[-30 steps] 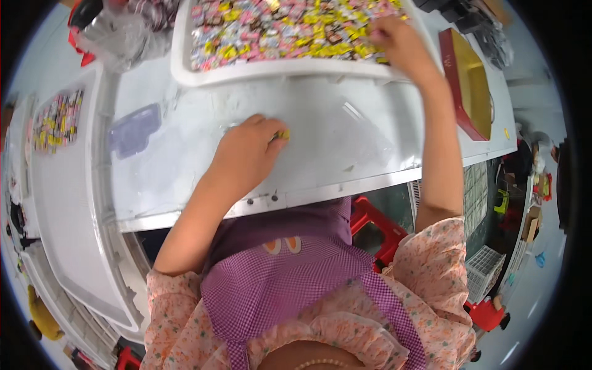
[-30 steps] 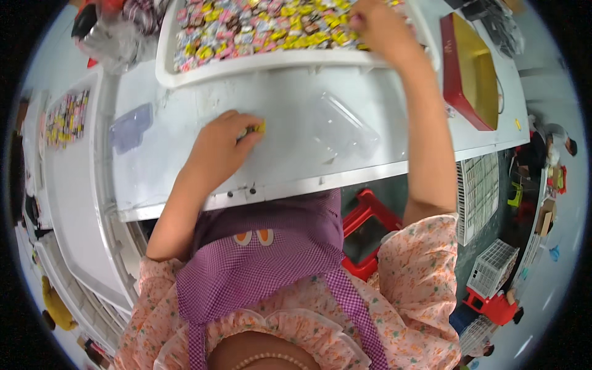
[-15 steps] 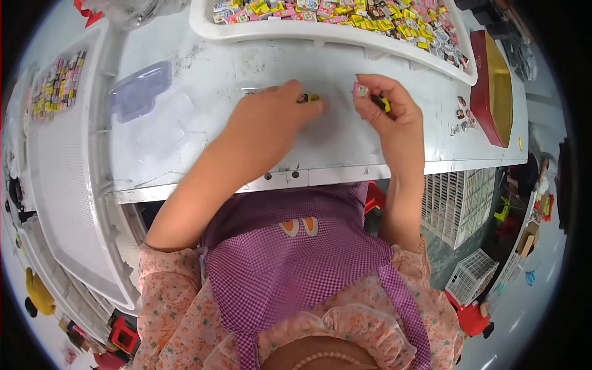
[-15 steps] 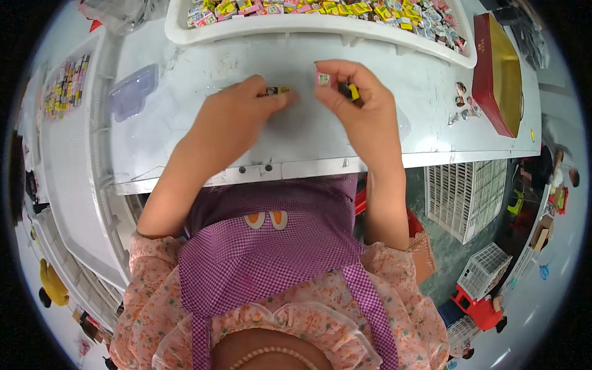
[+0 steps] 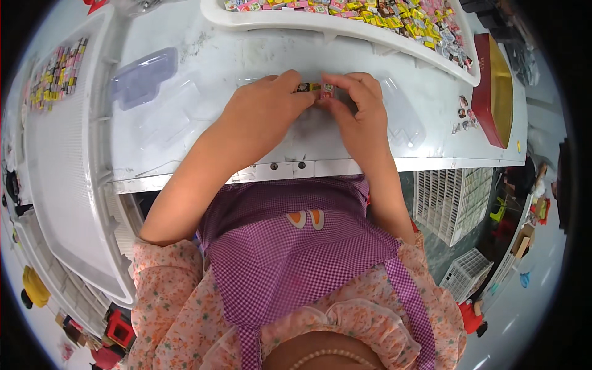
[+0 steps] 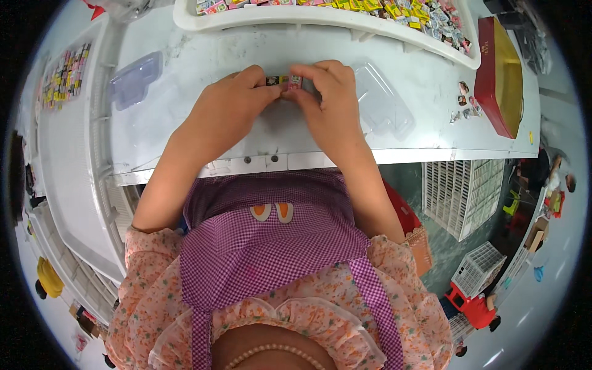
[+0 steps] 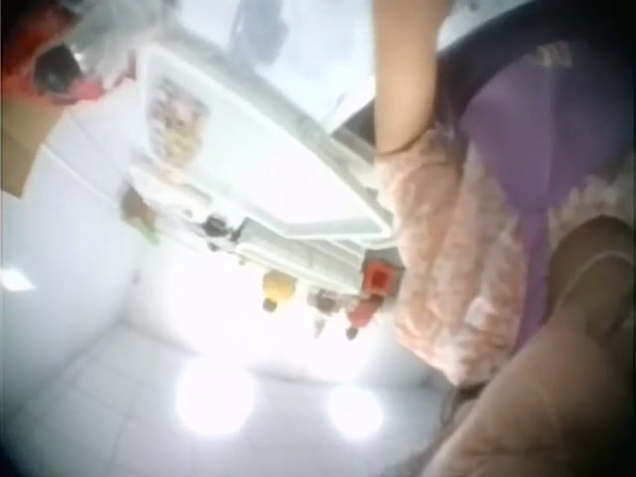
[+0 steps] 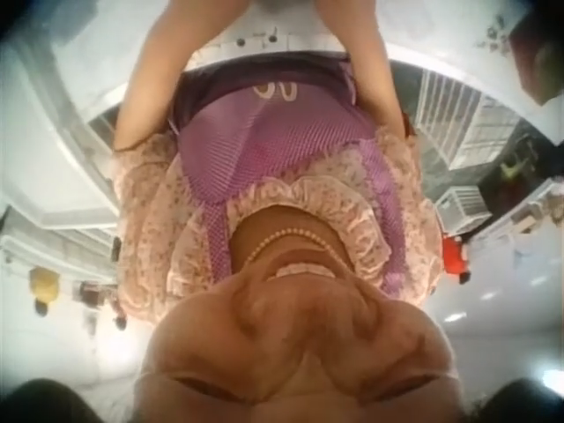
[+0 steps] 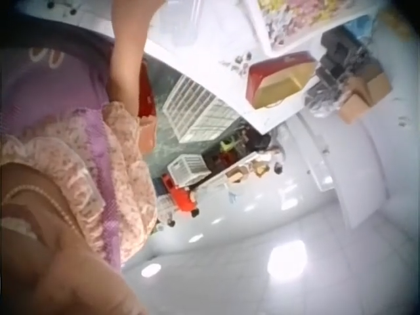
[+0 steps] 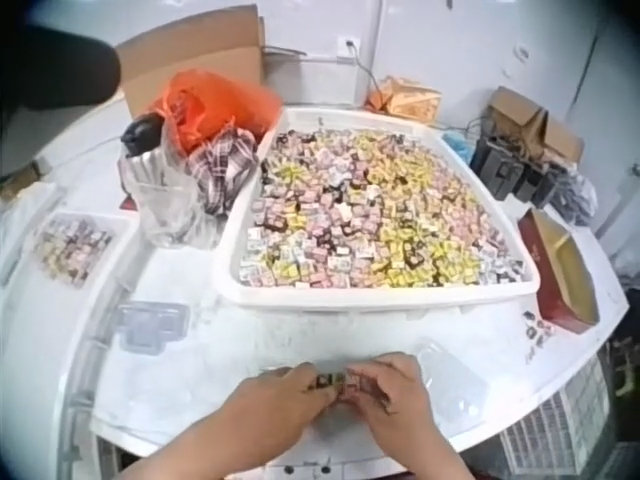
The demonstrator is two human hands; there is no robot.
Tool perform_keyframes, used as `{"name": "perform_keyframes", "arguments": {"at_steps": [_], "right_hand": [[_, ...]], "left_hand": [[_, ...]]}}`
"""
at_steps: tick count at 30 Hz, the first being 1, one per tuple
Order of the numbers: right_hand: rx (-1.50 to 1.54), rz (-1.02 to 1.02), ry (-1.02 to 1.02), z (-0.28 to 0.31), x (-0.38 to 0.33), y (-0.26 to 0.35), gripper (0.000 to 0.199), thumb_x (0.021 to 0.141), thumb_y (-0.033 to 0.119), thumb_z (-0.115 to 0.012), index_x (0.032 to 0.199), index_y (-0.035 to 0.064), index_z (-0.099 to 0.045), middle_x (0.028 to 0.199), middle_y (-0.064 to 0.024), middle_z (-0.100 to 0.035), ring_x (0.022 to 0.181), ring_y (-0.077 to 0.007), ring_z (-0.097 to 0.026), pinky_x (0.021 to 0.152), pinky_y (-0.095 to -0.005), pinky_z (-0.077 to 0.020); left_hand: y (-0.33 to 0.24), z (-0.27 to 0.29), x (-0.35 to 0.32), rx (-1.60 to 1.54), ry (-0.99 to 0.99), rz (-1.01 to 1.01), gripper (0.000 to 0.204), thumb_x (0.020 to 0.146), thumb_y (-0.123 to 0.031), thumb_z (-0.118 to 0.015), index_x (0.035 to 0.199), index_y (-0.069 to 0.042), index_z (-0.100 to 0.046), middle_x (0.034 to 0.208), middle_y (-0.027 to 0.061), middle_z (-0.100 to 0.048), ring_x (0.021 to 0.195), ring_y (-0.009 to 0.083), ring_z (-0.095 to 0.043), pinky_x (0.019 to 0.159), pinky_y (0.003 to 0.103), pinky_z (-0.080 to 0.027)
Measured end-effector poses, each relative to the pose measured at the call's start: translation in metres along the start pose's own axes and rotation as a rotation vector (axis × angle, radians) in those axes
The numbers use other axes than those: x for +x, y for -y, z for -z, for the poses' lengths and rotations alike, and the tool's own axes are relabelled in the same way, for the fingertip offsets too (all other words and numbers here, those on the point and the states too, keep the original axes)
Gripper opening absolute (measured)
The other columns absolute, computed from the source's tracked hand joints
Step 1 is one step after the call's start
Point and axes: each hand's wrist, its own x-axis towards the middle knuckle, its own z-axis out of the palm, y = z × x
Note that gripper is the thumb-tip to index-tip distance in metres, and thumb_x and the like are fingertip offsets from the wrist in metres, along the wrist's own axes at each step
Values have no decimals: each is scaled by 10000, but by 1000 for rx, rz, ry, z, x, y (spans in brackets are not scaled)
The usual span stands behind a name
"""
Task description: Sorting and arranging small character tiles into sets on a workbench and placing them in a container.
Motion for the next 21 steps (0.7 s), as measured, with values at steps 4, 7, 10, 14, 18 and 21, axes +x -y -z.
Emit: {"name": "perform_keyframes", "arguments": {"at_steps": [4,7,10,14,18,21], "right_hand": [[-190,81,41,3,-4,-5,388,719,-18,-675,1089,93,-635,961,-61,-519,925,-219,-479,794,-294,-419],[-396,108,59,4,-1,-6,412,732,45,-680,1134,119,-628,954,-64,-507,930,-228,-461,814,-313,-385],[-608,171,84,3,-3,9,435,741,156,-680,1171,142,-617,973,-66,-497,929,-236,-451,824,-350,-354],[-743,254,138,6,4,10,563,711,331,-675,1235,155,-569,1000,-66,-491,923,-251,-451,828,-410,-343],[-835,228,222,7,-2,14,668,685,411,-671,1283,156,-518,997,-76,-493,920,-267,-453,834,-419,-343],[-859,214,201,9,-18,13,681,681,433,-672,1281,153,-513,977,-78,-491,911,-269,-454,831,-418,-344]], "left_hand": [[2,-3,-3,-22,-7,-5,257,806,-67,-539,1038,-92,-647,886,92,-537,822,261,-589,673,367,-500],[7,-5,2,-19,21,-3,259,808,-55,-529,1036,-89,-647,885,97,-541,816,264,-593,677,371,-500],[11,0,5,-15,-30,-22,267,803,-45,-525,1036,-89,-648,883,96,-543,813,268,-597,676,372,-500],[14,7,12,0,-28,-33,280,782,-40,-533,1038,-95,-634,894,97,-549,831,272,-596,677,375,-499],[12,4,8,44,-7,-53,280,771,-77,-516,1041,-81,-590,922,111,-563,867,280,-592,710,377,-494],[5,-5,1,-1,-6,-93,338,765,-83,-524,1099,-92,-580,922,114,-570,865,280,-590,714,383,-489]]}}
